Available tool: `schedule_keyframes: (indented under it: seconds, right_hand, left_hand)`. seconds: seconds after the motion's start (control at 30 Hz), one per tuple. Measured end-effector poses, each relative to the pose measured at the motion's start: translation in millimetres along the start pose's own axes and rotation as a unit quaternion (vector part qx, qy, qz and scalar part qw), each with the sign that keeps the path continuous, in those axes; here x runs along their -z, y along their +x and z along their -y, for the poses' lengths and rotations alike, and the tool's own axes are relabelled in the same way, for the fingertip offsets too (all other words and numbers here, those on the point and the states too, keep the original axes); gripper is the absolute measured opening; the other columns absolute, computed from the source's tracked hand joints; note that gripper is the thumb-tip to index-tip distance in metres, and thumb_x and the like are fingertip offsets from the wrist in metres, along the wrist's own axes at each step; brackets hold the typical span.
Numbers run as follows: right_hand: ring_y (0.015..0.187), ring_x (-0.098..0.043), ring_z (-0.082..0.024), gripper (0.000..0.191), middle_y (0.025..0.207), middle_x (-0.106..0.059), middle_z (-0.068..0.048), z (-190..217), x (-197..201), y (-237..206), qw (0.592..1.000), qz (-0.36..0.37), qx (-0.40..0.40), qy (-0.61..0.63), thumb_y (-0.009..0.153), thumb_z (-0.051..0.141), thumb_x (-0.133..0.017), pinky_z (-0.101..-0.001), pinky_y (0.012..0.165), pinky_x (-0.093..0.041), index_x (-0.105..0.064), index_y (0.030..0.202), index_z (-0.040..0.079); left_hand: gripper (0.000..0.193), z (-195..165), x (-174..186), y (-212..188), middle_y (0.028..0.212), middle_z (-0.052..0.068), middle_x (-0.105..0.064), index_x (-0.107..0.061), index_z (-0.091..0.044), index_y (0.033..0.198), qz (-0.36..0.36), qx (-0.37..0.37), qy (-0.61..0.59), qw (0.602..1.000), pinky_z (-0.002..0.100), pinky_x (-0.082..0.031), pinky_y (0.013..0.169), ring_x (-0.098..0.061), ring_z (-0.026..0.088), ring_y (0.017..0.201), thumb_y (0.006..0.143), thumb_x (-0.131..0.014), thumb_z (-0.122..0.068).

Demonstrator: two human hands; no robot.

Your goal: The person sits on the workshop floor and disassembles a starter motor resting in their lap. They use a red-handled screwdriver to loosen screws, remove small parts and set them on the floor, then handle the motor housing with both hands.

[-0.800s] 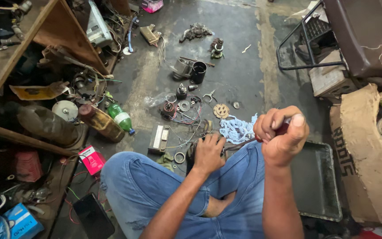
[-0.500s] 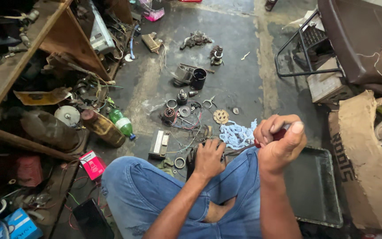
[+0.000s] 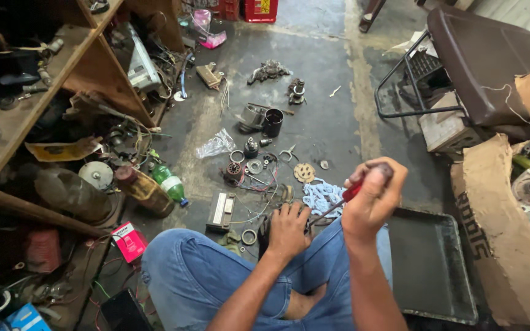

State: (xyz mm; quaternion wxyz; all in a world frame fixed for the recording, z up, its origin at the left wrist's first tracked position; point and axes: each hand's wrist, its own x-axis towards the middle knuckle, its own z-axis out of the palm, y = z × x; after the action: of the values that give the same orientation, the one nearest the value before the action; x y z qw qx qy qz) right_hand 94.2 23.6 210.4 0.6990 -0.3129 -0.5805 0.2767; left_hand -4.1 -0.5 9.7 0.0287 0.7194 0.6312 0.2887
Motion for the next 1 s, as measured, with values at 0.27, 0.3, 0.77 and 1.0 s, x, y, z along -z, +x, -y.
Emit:
schedule_keyframes:
  seconds: [0.27, 0.3, 0.77, 1.0]
  right_hand:
    - [0.076, -0.059, -0.031, 0.031, 0.085, -0.061, -0.023, 17.5, 30.2, 39.8, 0.95, 0.289, 0.031, 0.116, 0.103, 0.027, -0.057, -0.0369, 0.076, -0.047, -0.055, 0.082, 0.003]
    - [0.079, -0.059, -0.034, 0.035, 0.088, -0.058, -0.024, 12.8, 34.0, 46.8, 0.9, 0.365, 0.023, 0.239, 0.103, 0.031, -0.06, -0.0401, 0.08, -0.047, -0.053, 0.08, 0.005]
    - [0.045, -0.027, -0.013, 0.038, 0.052, -0.034, -0.003, -31.4, 51.9, 31.4, 0.843, 0.316, -0.194, 0.389, 0.102, 0.029, -0.048, -0.034, 0.047, -0.027, -0.042, 0.072, 0.006]
    - [0.044, -0.025, -0.012, 0.04, 0.051, -0.033, -0.006, -12.7, 42.5, 17.1, 0.922, 0.192, -0.177, 0.285, 0.105, 0.028, -0.041, -0.0322, 0.043, -0.028, -0.038, 0.072, 0.007]
  left_hand:
    - [0.052, -0.9, -1.6, -1.9, 0.115, 0.014, -0.058, -0.064, -0.009, 0.116, -0.018, 0.018, -0.013, 1.0, 0.05, -0.05, 0.082, -0.057, 0.037, 0.101, 0.069, -0.078, -0.027]
    - [0.057, -0.3, -1.7, -1.6, 0.114, 0.015, -0.058, -0.064, -0.008, 0.119, -0.007, 0.026, -0.016, 1.0, 0.05, -0.051, 0.081, -0.058, 0.037, 0.1, 0.067, -0.078, -0.026]
    - [0.047, -3.9, -6.5, -1.5, 0.107, 0.013, -0.059, -0.066, -0.01, 0.108, -0.022, 0.028, 0.003, 0.999, 0.048, -0.052, 0.078, -0.059, 0.035, 0.098, 0.067, -0.079, -0.03]
    - [0.045, -6.9, -10.3, -2.7, 0.107, 0.012, -0.06, -0.066, -0.011, 0.108, -0.054, 0.035, 0.0, 0.998, 0.047, -0.051, 0.08, -0.059, 0.034, 0.099, 0.07, -0.078, -0.03]
